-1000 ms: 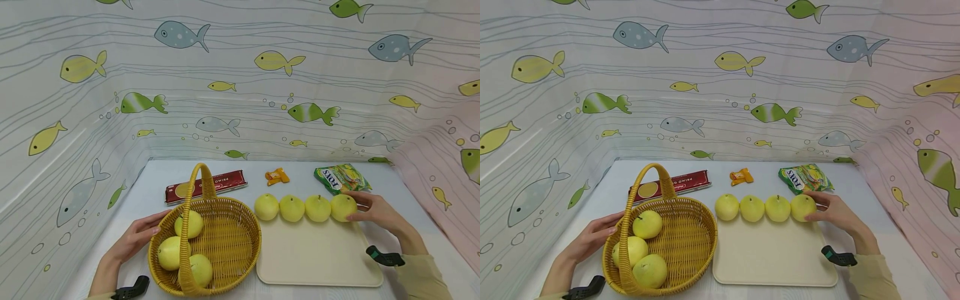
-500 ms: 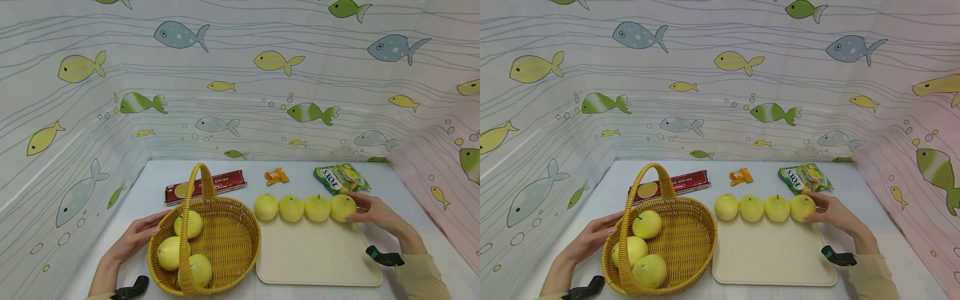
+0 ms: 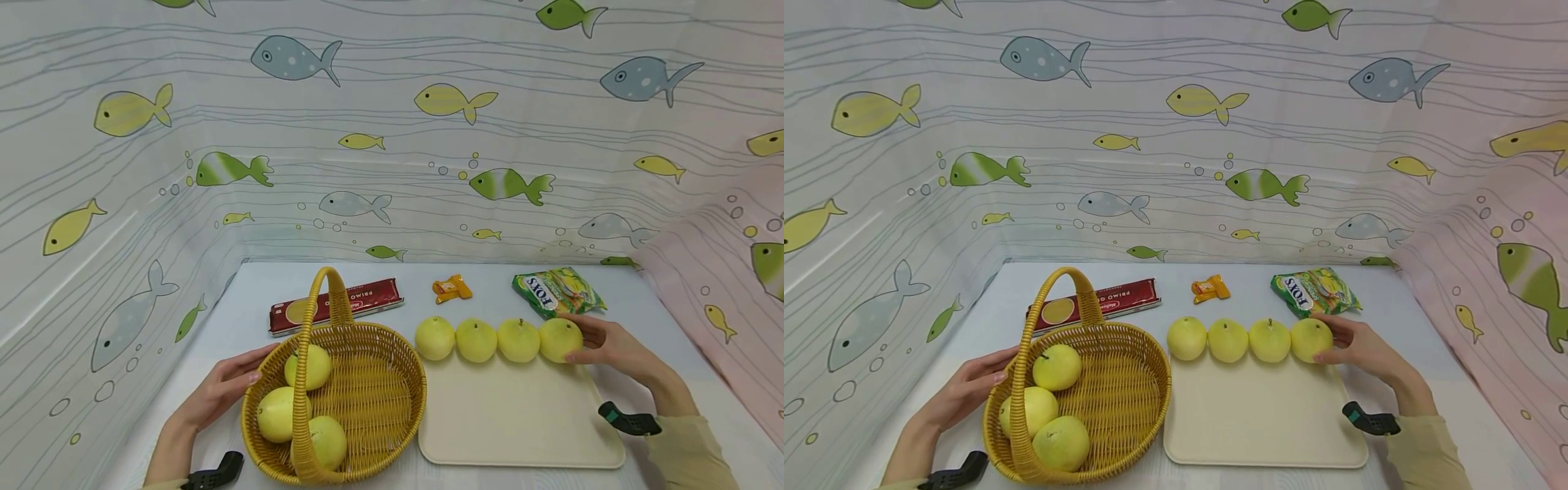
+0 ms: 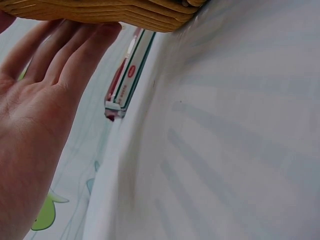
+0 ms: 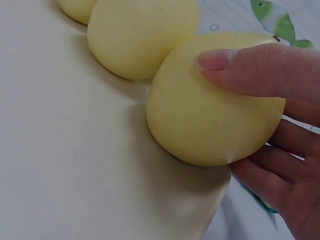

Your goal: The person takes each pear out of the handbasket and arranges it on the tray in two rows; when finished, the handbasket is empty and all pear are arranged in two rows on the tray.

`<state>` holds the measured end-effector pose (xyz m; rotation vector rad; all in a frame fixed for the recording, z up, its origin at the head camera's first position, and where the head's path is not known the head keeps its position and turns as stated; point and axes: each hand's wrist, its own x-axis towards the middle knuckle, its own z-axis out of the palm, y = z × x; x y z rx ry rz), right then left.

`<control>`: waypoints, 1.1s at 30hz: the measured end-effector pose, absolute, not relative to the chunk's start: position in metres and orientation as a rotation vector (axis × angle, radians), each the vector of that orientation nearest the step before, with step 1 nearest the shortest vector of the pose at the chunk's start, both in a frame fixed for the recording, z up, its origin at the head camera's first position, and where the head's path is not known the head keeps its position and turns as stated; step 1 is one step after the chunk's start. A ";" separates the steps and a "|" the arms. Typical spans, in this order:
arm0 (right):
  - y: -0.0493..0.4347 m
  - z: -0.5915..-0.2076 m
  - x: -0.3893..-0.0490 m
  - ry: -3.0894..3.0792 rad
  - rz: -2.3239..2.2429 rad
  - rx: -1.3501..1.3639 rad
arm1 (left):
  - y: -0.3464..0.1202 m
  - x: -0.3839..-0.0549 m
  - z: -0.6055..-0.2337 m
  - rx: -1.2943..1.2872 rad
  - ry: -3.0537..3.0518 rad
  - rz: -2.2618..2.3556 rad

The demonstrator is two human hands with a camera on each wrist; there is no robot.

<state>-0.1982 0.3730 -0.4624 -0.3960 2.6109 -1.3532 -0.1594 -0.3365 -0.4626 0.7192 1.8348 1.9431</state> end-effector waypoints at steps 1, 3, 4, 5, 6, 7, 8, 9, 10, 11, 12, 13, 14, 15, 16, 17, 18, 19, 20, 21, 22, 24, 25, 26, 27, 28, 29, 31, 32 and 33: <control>0.373 -0.463 -0.198 2.610 -1.353 -0.392 | -0.337 -0.159 -0.463 0.718 1.834 1.944; 0.374 -0.463 -0.198 2.606 -1.356 -0.400 | -0.336 -0.159 -0.463 0.718 1.835 1.943; 0.374 -0.463 -0.198 2.603 -1.358 -0.401 | -0.337 -0.159 -0.463 0.717 1.839 1.941; 0.374 -0.463 -0.198 2.598 -1.361 -0.397 | -0.337 -0.159 -0.463 0.714 1.842 1.939; 0.374 -0.463 -0.198 2.591 -1.366 -0.396 | -0.337 -0.159 -0.463 0.712 1.847 1.937; 0.374 -0.462 -0.197 2.588 -1.366 -0.393 | -0.337 -0.159 -0.463 0.711 1.848 1.936; 0.374 -0.462 -0.197 2.585 -1.368 -0.392 | -0.337 -0.159 -0.463 0.710 1.849 1.936; 0.374 -0.462 -0.197 2.588 -1.367 -0.394 | -0.337 -0.159 -0.463 0.709 1.850 1.935; 0.374 -0.461 -0.197 2.588 -1.372 -0.399 | -0.337 -0.159 -0.464 0.713 1.850 1.934; 0.374 -0.461 -0.197 2.589 -1.378 -0.408 | -0.336 -0.159 -0.463 0.715 1.850 1.933; 0.374 -0.461 -0.197 2.595 -1.384 -0.418 | -0.336 -0.159 -0.463 0.717 1.855 1.932; 0.374 -0.460 -0.197 2.600 -1.392 -0.429 | -0.336 -0.159 -0.463 0.713 1.859 1.931; 0.374 -0.459 -0.197 2.605 -1.404 -0.441 | -0.336 -0.159 -0.463 0.708 1.865 1.930; 0.374 -0.458 -0.197 2.610 -1.419 -0.444 | -0.335 -0.159 -0.463 0.704 1.872 1.928; 0.374 -0.456 -0.197 2.610 -1.438 -0.444 | -0.335 -0.159 -0.463 0.698 1.878 1.926; 0.373 -0.455 -0.197 2.612 -1.456 -0.440 | -0.335 -0.159 -0.463 0.689 1.885 1.924; 0.373 -0.453 -0.197 2.616 -1.465 -0.437 | -0.335 -0.159 -0.463 0.677 1.888 1.925; 0.372 -0.451 -0.196 2.618 -1.477 -0.431 | -0.335 -0.159 -0.463 0.672 1.889 1.925; 0.371 -0.450 -0.196 2.623 -1.484 -0.420 | -0.335 -0.159 -0.463 0.672 1.890 1.925; 0.370 -0.447 -0.195 2.630 -1.491 -0.404 | -0.336 -0.159 -0.463 0.678 1.887 1.926; 0.369 -0.445 -0.195 2.638 -1.496 -0.394 | -0.336 -0.159 -0.463 0.684 1.884 1.928; 0.367 -0.440 -0.194 2.654 -1.492 -0.393 | -0.336 -0.159 -0.463 0.698 1.877 1.932; 0.365 -0.438 -0.193 2.655 -1.512 -0.387 | -0.336 -0.160 -0.463 0.708 1.877 1.932; 0.364 -0.435 -0.192 2.658 -1.531 -0.385 | -0.336 -0.160 -0.463 0.715 1.876 1.933; 0.362 -0.432 -0.191 2.659 -1.553 -0.390 | -0.336 -0.160 -0.463 0.719 1.874 1.934; 0.361 -0.430 -0.190 2.662 -1.569 -0.399 | -0.336 -0.160 -0.463 0.720 1.876 1.933; 0.360 -0.428 -0.190 2.665 -1.584 -0.409 | -0.336 -0.160 -0.463 0.722 1.879 1.931; 0.356 -0.423 -0.188 2.670 -1.629 -0.417 | -0.336 -0.160 -0.463 0.721 1.882 1.929; 0.354 -0.421 -0.187 2.675 -1.639 -0.428 | -0.335 -0.160 -0.463 0.720 1.881 1.930; 0.352 -0.418 -0.187 2.680 -1.648 -0.437 | -0.335 -0.160 -0.463 0.723 1.884 1.929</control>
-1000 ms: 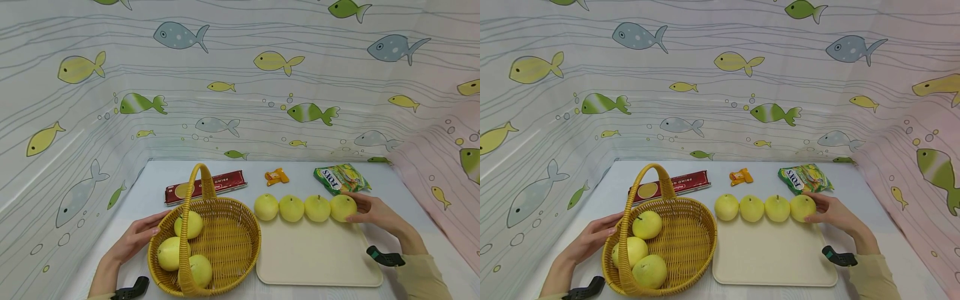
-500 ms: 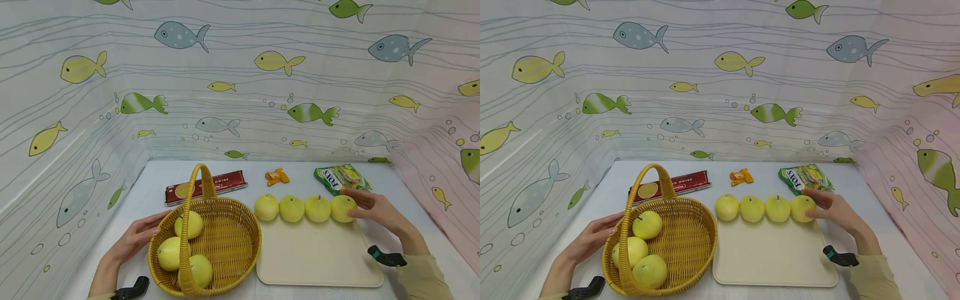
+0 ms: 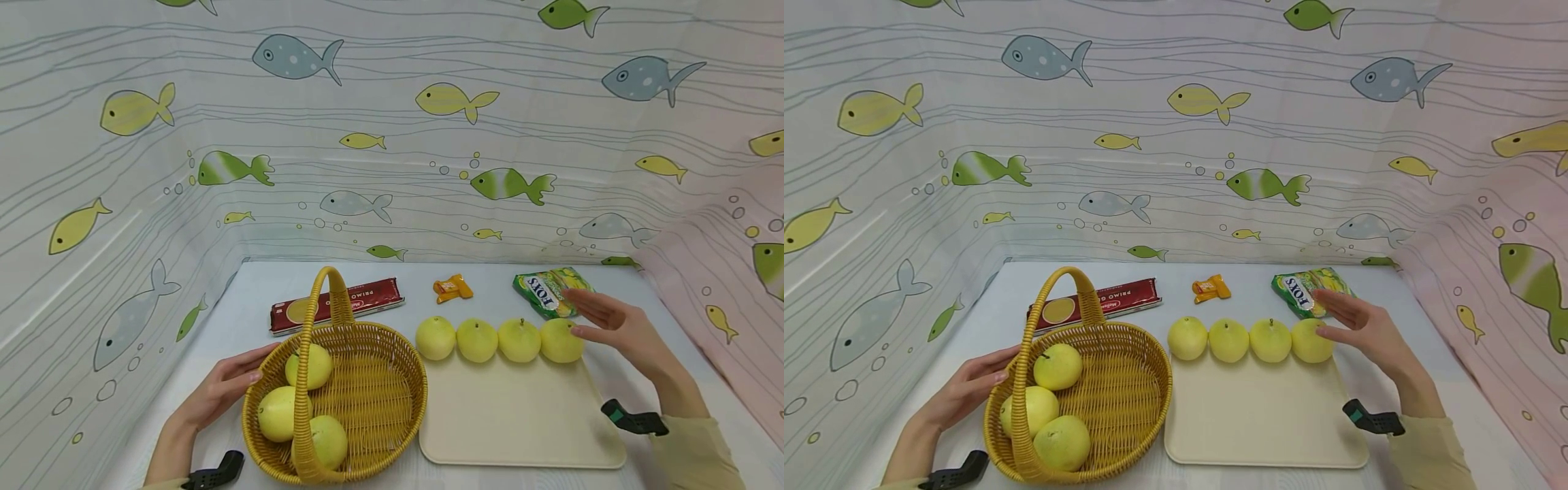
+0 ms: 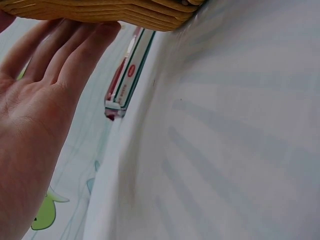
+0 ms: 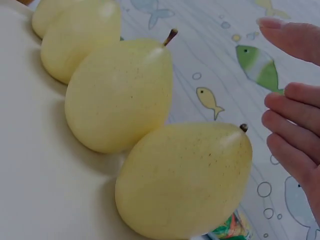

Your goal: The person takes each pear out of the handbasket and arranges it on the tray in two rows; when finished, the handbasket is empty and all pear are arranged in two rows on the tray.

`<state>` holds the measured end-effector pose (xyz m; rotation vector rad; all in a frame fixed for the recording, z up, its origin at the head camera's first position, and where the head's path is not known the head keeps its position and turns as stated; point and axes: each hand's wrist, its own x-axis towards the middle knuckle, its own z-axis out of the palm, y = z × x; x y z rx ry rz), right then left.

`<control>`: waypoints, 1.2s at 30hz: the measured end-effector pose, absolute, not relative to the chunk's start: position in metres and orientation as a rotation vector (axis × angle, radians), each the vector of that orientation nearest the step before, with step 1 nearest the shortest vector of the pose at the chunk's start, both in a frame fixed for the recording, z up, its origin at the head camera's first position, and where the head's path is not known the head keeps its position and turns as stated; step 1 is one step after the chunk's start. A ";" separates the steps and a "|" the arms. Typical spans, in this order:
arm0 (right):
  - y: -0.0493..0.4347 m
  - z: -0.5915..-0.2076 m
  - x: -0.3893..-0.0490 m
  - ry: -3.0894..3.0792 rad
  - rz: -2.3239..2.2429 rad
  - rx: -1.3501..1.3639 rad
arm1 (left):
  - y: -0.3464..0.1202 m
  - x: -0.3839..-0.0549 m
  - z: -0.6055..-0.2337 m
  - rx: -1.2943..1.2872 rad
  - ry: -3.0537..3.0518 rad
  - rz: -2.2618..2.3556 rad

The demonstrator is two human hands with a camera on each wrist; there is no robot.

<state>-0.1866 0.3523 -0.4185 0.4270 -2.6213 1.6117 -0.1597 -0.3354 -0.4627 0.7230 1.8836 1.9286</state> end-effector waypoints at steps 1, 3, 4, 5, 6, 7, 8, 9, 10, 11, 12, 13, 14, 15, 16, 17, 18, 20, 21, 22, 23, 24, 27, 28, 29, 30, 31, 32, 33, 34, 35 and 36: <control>0.350 -0.416 -0.186 -2.610 1.610 0.430 | -0.335 -0.160 -0.463 0.726 1.886 1.928; 0.345 -0.411 -0.183 -2.587 1.609 0.443 | -0.335 -0.160 -0.463 0.727 1.887 1.929; 0.342 -0.408 -0.182 -2.576 1.610 0.446 | -0.335 -0.160 -0.463 0.728 1.888 1.929; 0.339 -0.405 -0.181 -2.569 1.608 0.450 | -0.335 -0.160 -0.463 0.730 1.891 1.928; 0.336 -0.403 -0.180 -2.563 1.605 0.452 | -0.335 -0.160 -0.463 0.729 1.894 1.927; 0.333 -0.400 -0.179 -2.555 1.611 0.462 | -0.335 -0.160 -0.463 0.724 1.894 1.928; 0.330 -0.398 -0.178 -2.546 1.622 0.479 | -0.336 -0.160 -0.463 0.718 1.892 1.928; 0.327 -0.397 -0.178 -2.541 1.631 0.500 | -0.336 -0.160 -0.464 0.716 1.892 1.928; 0.325 -0.395 -0.177 -2.527 1.650 0.518 | -0.336 -0.159 -0.464 0.717 1.893 1.927; 0.322 -0.394 -0.177 -2.519 1.662 0.543 | -0.336 -0.159 -0.464 0.717 1.891 1.926; 0.319 -0.393 -0.177 -2.510 1.670 0.569 | -0.336 -0.159 -0.464 0.713 1.884 1.927; 0.317 -0.393 -0.177 -2.501 1.682 0.598 | -0.336 -0.160 -0.464 0.714 1.879 1.928; 0.314 -0.392 -0.176 -2.497 1.685 0.621 | -0.336 -0.160 -0.465 0.715 1.873 1.929; 0.312 -0.392 -0.176 -2.493 1.684 0.637 | -0.336 -0.160 -0.465 0.717 1.869 1.929; 0.309 -0.391 -0.176 -2.490 1.685 0.647 | -0.336 -0.160 -0.465 0.716 1.866 1.929; 0.307 -0.391 -0.176 -2.491 1.687 0.658 | -0.336 -0.160 -0.465 0.713 1.863 1.930; 0.304 -0.391 -0.175 -2.493 1.683 0.668 | -0.336 -0.160 -0.465 0.710 1.862 1.932; 0.298 -0.390 -0.174 -2.499 1.675 0.680 | -0.337 -0.161 -0.465 0.707 1.866 1.932; 0.295 -0.390 -0.174 -2.503 1.670 0.686 | -0.337 -0.161 -0.465 0.706 1.871 1.931; 0.293 -0.389 -0.173 -2.503 1.676 0.692 | -0.337 -0.161 -0.465 0.705 1.876 1.929; 0.290 -0.389 -0.173 -2.500 1.683 0.702 | -0.337 -0.161 -0.464 0.702 1.880 1.927; 0.287 -0.388 -0.172 -2.499 1.687 0.711 | -0.337 -0.161 -0.464 0.700 1.884 1.924; 0.278 -0.387 -0.170 -2.495 1.695 0.750 | -0.337 -0.162 -0.464 0.690 1.891 1.919; 0.275 -0.386 -0.169 -2.489 1.700 0.768 | -0.337 -0.161 -0.463 0.696 1.886 1.920; 0.272 -0.386 -0.168 -2.485 1.695 0.788 | -0.337 -0.161 -0.463 0.694 1.883 1.922; 0.270 -0.386 -0.168 -2.487 1.690 0.799 | -0.337 -0.161 -0.462 0.693 1.880 1.923; 0.267 -0.386 -0.167 -2.490 1.687 0.805 | -0.337 -0.161 -0.463 0.690 1.874 1.926; 0.265 -0.386 -0.167 -2.488 1.694 0.814 | -0.338 -0.161 -0.463 0.690 1.871 1.926; 0.263 -0.386 -0.166 -2.486 1.696 0.822 | -0.338 -0.161 -0.463 0.688 1.870 1.927; 0.261 -0.387 -0.166 -2.488 1.700 0.818 | -0.338 -0.160 -0.464 0.680 1.872 1.928; 0.259 -0.387 -0.165 -2.491 1.703 0.816 | -0.338 -0.160 -0.464 0.663 1.879 1.926; 0.257 -0.388 -0.165 -2.493 1.707 0.816 | -0.338 -0.160 -0.465 0.656 1.881 1.926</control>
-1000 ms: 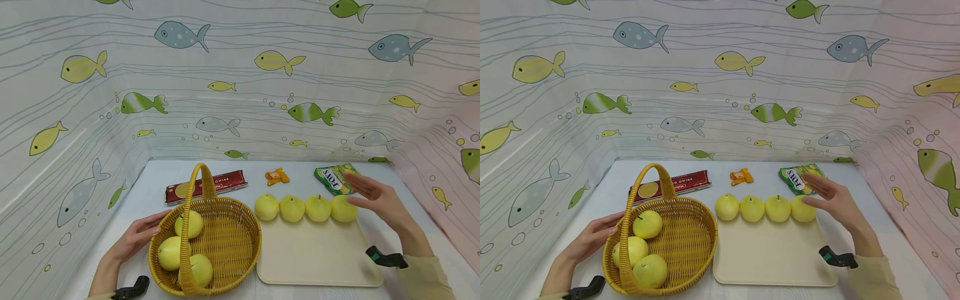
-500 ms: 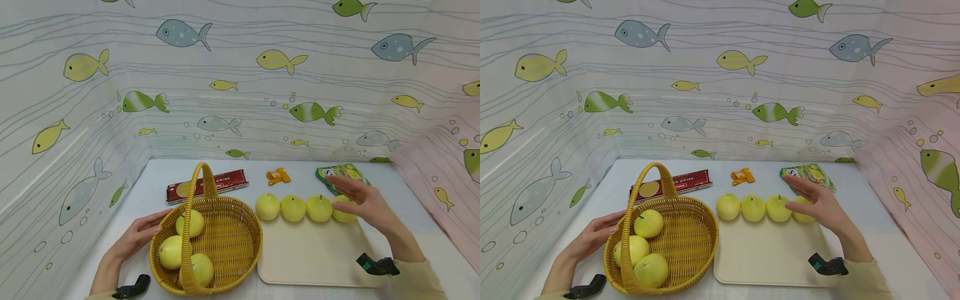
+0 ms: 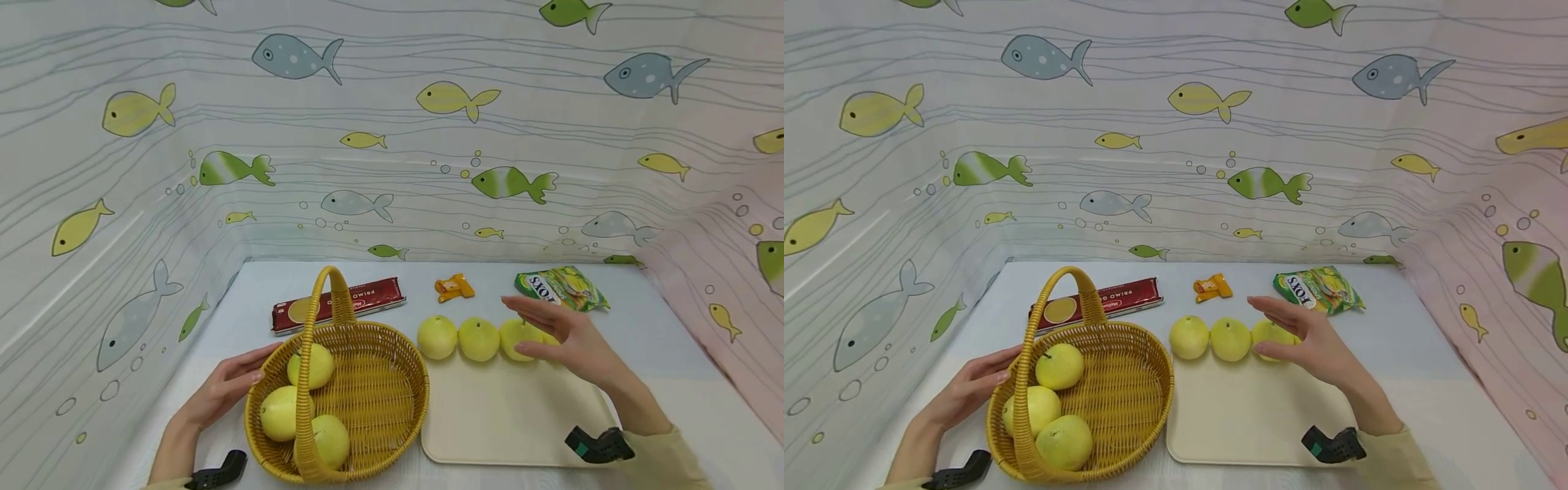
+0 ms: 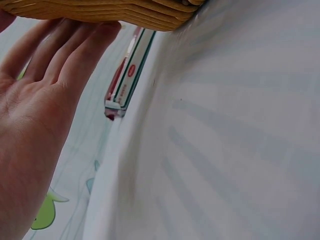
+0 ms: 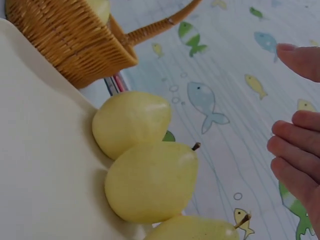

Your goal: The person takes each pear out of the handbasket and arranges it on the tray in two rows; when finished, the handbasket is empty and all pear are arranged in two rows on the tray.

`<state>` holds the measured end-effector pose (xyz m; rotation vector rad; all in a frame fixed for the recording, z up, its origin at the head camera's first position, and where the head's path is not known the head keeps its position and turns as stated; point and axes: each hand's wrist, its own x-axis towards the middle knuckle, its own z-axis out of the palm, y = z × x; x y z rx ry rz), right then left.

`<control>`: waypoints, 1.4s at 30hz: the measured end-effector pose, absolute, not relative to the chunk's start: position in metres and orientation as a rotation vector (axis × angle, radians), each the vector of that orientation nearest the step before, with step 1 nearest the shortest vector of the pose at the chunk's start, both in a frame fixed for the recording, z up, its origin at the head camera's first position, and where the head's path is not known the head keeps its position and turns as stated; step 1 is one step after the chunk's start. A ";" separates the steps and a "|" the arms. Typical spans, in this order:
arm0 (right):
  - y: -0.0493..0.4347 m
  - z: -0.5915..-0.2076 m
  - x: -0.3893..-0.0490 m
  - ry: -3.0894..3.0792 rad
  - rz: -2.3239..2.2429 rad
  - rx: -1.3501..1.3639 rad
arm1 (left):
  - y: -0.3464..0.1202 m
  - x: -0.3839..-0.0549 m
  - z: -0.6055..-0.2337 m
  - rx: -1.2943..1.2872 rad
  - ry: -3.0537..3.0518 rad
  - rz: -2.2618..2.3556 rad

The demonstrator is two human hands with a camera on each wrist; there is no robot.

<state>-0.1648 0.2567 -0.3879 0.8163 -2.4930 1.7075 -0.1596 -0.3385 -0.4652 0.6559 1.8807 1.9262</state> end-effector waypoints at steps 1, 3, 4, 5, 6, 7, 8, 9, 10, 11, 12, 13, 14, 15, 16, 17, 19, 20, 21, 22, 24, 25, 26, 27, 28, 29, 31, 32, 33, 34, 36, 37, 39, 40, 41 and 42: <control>0.254 -0.388 -0.164 -2.484 1.714 0.832 | -0.338 -0.159 -0.466 0.650 1.883 1.927; 0.248 -0.388 -0.164 -2.469 1.719 0.859 | -0.338 -0.158 -0.465 0.641 1.891 1.928; 0.245 -0.388 -0.164 -2.465 1.728 0.866 | -0.338 -0.158 -0.465 0.646 1.890 1.928; 0.241 -0.388 -0.164 -2.461 1.732 0.877 | -0.338 -0.158 -0.465 0.647 1.891 1.929; 0.237 -0.388 -0.164 -2.460 1.742 0.886 | -0.337 -0.158 -0.464 0.650 1.889 1.932; 0.234 -0.388 -0.164 -2.464 1.753 0.887 | -0.337 -0.158 -0.464 0.662 1.887 1.933; 0.230 -0.388 -0.164 -2.475 1.756 0.880 | -0.337 -0.158 -0.464 0.664 1.886 1.935; 0.226 -0.389 -0.164 -2.484 1.759 0.879 | -0.337 -0.158 -0.463 0.680 1.882 1.935; 0.222 -0.389 -0.164 -2.495 1.767 0.878 | -0.337 -0.158 -0.463 0.692 1.875 1.937; 0.217 -0.390 -0.164 -2.505 1.772 0.877 | -0.337 -0.158 -0.463 0.695 1.870 1.940; 0.213 -0.390 -0.164 -2.514 1.780 0.877 | -0.337 -0.158 -0.463 0.709 1.860 1.942; 0.208 -0.390 -0.164 -2.522 1.788 0.875 | -0.337 -0.158 -0.463 0.722 1.853 1.942; 0.203 -0.390 -0.164 -2.532 1.789 0.871 | -0.336 -0.158 -0.463 0.725 1.846 1.944; 0.198 -0.390 -0.164 -2.536 1.795 0.874 | -0.336 -0.158 -0.463 0.736 1.839 1.944; 0.193 -0.390 -0.163 -2.541 1.805 0.874 | -0.336 -0.159 -0.463 0.736 1.836 1.945; 0.188 -0.390 -0.163 -2.549 1.810 0.870 | -0.336 -0.159 -0.464 0.734 1.838 1.944; 0.178 -0.389 -0.163 -2.557 1.817 0.883 | -0.336 -0.159 -0.464 0.719 1.846 1.942; 0.173 -0.390 -0.162 -2.560 1.815 0.896 | -0.336 -0.159 -0.464 0.710 1.849 1.942; 0.168 -0.390 -0.162 -2.560 1.817 0.914 | -0.336 -0.159 -0.464 0.702 1.853 1.941; 0.163 -0.390 -0.162 -2.559 1.820 0.931 | -0.336 -0.159 -0.464 0.692 1.858 1.941; 0.154 -0.391 -0.162 -2.559 1.820 0.968 | -0.336 -0.159 -0.463 0.686 1.859 1.941; 0.149 -0.391 -0.162 -2.554 1.821 0.988 | -0.336 -0.159 -0.463 0.691 1.858 1.940; 0.145 -0.391 -0.161 -2.552 1.823 1.001 | -0.336 -0.159 -0.463 0.694 1.857 1.939; 0.140 -0.391 -0.161 -2.554 1.820 1.011 | -0.336 -0.159 -0.462 0.698 1.855 1.939; 0.136 -0.391 -0.161 -2.555 1.817 1.022 | -0.336 -0.159 -0.462 0.703 1.854 1.938; 0.132 -0.392 -0.160 -2.559 1.811 1.028 | -0.336 -0.159 -0.462 0.709 1.851 1.937; 0.124 -0.393 -0.160 -2.559 1.800 1.056 | -0.337 -0.159 -0.463 0.712 1.848 1.938; 0.120 -0.393 -0.159 -2.565 1.793 1.063 | -0.337 -0.159 -0.463 0.708 1.850 1.938; 0.116 -0.394 -0.159 -2.569 1.786 1.075 | -0.337 -0.159 -0.463 0.704 1.852 1.938; 0.113 -0.394 -0.159 -2.572 1.780 1.087 | -0.337 -0.159 -0.463 0.696 1.856 1.938; 0.106 -0.395 -0.159 -2.580 1.775 1.108 | -0.337 -0.159 -0.464 0.677 1.863 1.937; 0.103 -0.395 -0.159 -2.584 1.774 1.120 | -0.337 -0.160 -0.464 0.670 1.869 1.936; 0.098 -0.396 -0.159 -2.591 1.774 1.146 | -0.337 -0.160 -0.464 0.656 1.879 1.932; 0.095 -0.397 -0.159 -2.593 1.772 1.160 | -0.337 -0.160 -0.464 0.654 1.882 1.930; 0.092 -0.397 -0.159 -2.589 1.773 1.183 | -0.337 -0.160 -0.464 0.654 1.884 1.928; 0.089 -0.398 -0.159 -2.586 1.773 1.203 | -0.337 -0.160 -0.464 0.654 1.887 1.927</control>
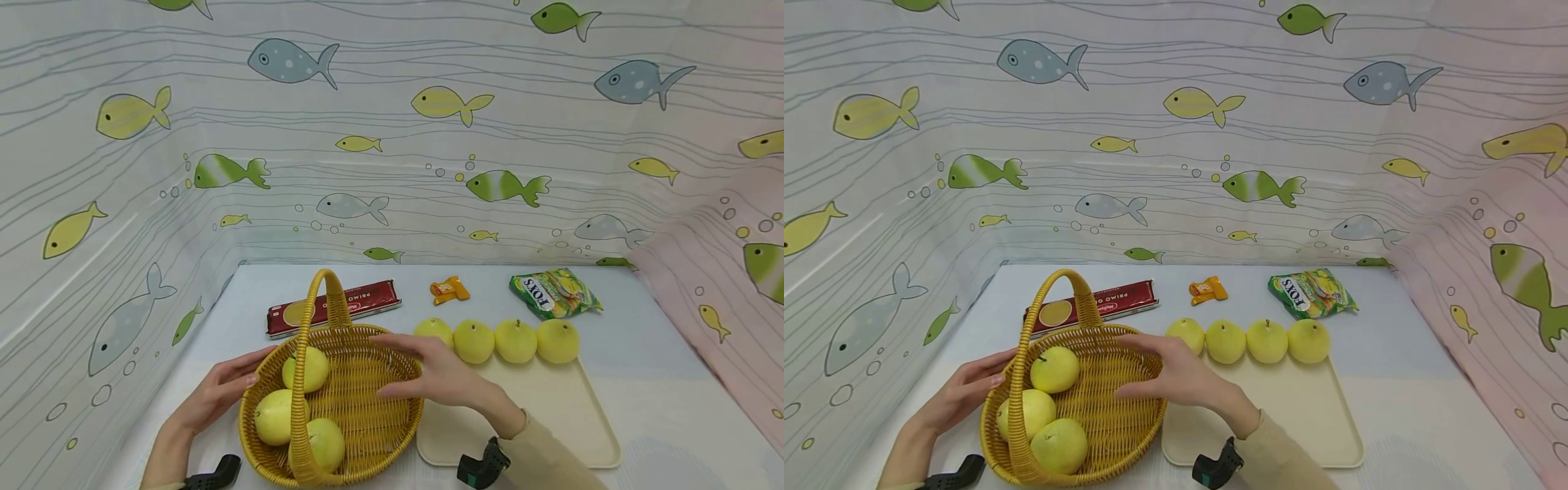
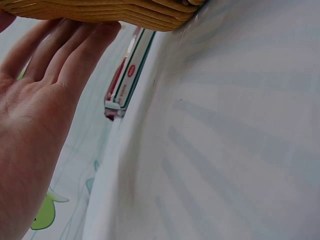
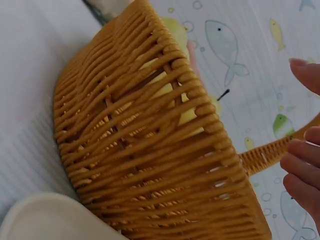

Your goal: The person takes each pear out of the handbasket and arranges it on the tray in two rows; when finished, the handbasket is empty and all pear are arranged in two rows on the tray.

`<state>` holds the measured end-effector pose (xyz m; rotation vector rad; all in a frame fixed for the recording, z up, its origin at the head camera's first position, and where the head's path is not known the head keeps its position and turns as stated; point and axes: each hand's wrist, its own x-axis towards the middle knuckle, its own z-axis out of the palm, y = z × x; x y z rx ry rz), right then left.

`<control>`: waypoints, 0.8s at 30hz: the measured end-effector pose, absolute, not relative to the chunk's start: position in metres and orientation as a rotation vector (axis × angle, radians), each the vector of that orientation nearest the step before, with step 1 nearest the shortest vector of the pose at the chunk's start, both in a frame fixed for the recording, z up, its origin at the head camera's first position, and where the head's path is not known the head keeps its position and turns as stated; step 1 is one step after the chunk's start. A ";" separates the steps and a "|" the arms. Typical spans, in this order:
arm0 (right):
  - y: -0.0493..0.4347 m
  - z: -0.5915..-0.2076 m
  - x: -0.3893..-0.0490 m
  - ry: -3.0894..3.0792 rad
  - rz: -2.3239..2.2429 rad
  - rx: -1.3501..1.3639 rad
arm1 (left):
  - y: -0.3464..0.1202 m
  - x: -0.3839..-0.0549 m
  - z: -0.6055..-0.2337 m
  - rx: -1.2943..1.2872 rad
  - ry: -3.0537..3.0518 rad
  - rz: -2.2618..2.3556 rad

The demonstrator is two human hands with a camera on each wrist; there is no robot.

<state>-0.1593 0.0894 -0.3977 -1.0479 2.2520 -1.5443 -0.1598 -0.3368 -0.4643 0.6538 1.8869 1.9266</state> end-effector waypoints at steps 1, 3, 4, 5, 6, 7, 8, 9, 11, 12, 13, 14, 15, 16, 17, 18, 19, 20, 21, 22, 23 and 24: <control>0.087 -0.398 -0.159 2.240 -1.542 -1.063 | -0.337 -0.160 -0.464 0.652 1.888 1.926; 0.082 -0.398 -0.159 2.242 -1.529 -1.090 | -0.337 -0.160 -0.464 0.646 1.888 1.926; 0.079 -0.398 -0.159 2.246 -1.518 -1.099 | -0.337 -0.160 -0.464 0.644 1.888 1.927; 0.077 -0.398 -0.158 2.248 -1.508 -1.105 | -0.337 -0.160 -0.464 0.644 1.888 1.926; 0.075 -0.398 -0.158 2.252 -1.495 -1.105 | -0.337 -0.160 -0.464 0.643 1.890 1.926; 0.072 -0.398 -0.158 2.260 -1.480 -1.107 | -0.337 -0.160 -0.464 0.642 1.891 1.924; 0.070 -0.398 -0.158 2.272 -1.462 -1.113 | -0.337 -0.160 -0.464 0.640 1.891 1.923; 0.067 -0.398 -0.157 2.273 -1.450 -1.121 | -0.337 -0.160 -0.464 0.640 1.891 1.923; 0.062 -0.397 -0.157 2.270 -1.434 -1.134 | -0.338 -0.160 -0.464 0.643 1.889 1.921; 0.060 -0.397 -0.156 2.271 -1.429 -1.146 | -0.338 -0.160 -0.464 0.643 1.887 1.921; 0.058 -0.396 -0.156 2.267 -1.427 -1.156 | -0.338 -0.160 -0.464 0.643 1.885 1.921; 0.055 -0.396 -0.156 2.260 -1.428 -1.170 | -0.338 -0.160 -0.464 0.646 1.883 1.921; 0.053 -0.396 -0.155 2.256 -1.426 -1.178 | -0.338 -0.160 -0.464 0.649 1.881 1.921; 0.052 -0.395 -0.155 2.257 -1.420 -1.183 | -0.338 -0.160 -0.463 0.657 1.877 1.922; 0.050 -0.395 -0.154 2.255 -1.412 -1.183 | -0.338 -0.160 -0.463 0.659 1.875 1.923; 0.048 -0.395 -0.154 2.261 -1.397 -1.183 | -0.337 -0.160 -0.462 0.668 1.871 1.926; 0.047 -0.394 -0.153 2.262 -1.388 -1.185 | -0.337 -0.160 -0.462 0.679 1.865 1.928; 0.045 -0.395 -0.153 2.263 -1.381 -1.189 | -0.336 -0.159 -0.461 0.682 1.862 1.931; 0.044 -0.395 -0.152 2.262 -1.375 -1.190 | -0.336 -0.159 -0.460 0.685 1.861 1.932; 0.042 -0.396 -0.151 2.256 -1.376 -1.193 | -0.335 -0.159 -0.460 0.694 1.858 1.933; 0.041 -0.397 -0.151 2.248 -1.382 -1.205 | -0.335 -0.159 -0.460 0.688 1.862 1.932; 0.040 -0.399 -0.150 2.237 -1.394 -1.219 | -0.335 -0.159 -0.460 0.688 1.864 1.932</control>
